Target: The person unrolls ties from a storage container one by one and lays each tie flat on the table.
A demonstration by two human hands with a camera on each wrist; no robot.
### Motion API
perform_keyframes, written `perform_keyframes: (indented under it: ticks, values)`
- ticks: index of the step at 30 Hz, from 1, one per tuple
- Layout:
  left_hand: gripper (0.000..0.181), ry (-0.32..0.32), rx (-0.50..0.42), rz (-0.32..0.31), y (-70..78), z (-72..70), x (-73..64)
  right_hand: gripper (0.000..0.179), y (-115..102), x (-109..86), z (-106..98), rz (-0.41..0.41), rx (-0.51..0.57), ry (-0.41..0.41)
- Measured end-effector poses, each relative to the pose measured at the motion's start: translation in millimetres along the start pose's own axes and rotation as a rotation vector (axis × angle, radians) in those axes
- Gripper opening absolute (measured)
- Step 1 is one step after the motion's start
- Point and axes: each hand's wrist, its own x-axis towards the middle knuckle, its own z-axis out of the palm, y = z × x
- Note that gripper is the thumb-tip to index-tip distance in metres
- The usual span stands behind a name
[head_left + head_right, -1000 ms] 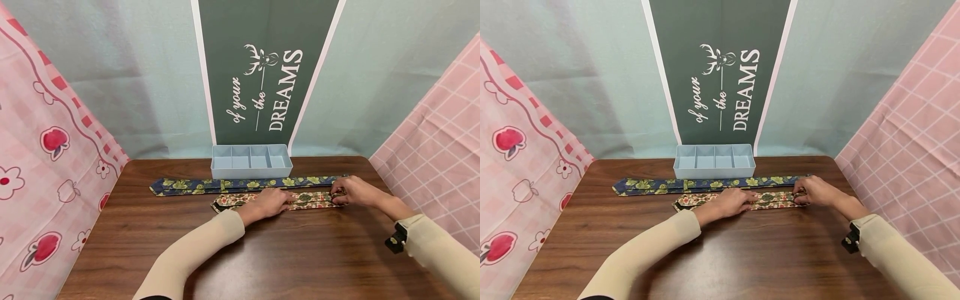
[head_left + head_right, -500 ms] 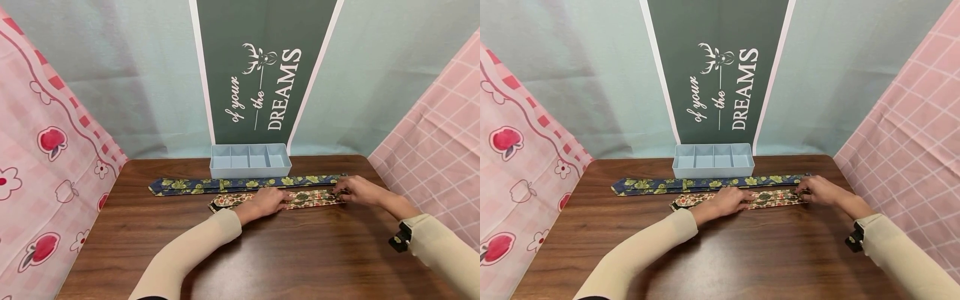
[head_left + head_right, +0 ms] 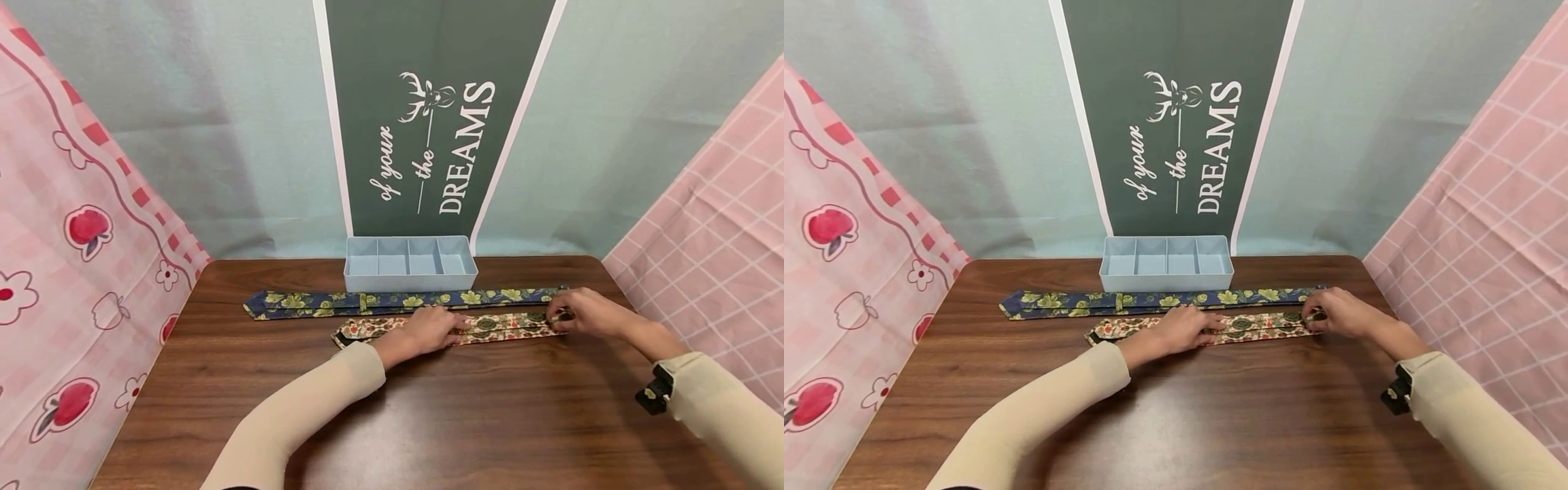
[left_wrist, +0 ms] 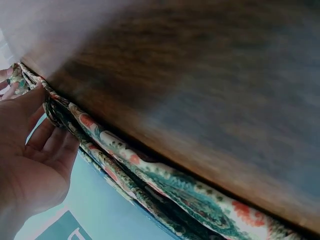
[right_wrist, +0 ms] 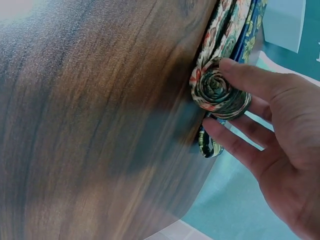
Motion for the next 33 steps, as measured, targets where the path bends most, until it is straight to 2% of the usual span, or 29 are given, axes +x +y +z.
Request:
perform_keyframes:
  ticks: [7,14,17,26,33]
  values:
    - [0.040,0.010,0.005,0.010,-6.2,-2.7,-6.2,0.032,1,1.3,-5,-0.037,-0.023,-0.043]
    - [0.041,0.006,-0.002,0.020,-9.9,-2.2,-9.7,0.045,8,-2.6,-3,-0.090,-0.033,-0.035]
    - [0.041,0.003,-0.014,0.018,-11.5,-2.3,-12.2,0.042,10,-4.5,-1,-0.092,-0.037,-0.023]
    - [0.042,-0.018,-0.011,-0.007,-16.6,-5.6,-19.3,0.026,7,-3.1,5,-0.049,-0.044,0.069]
    - [0.042,-0.017,-0.016,-0.008,-19.4,-5.1,-22.9,0.026,2,-1.0,1,0.033,-0.039,0.030]
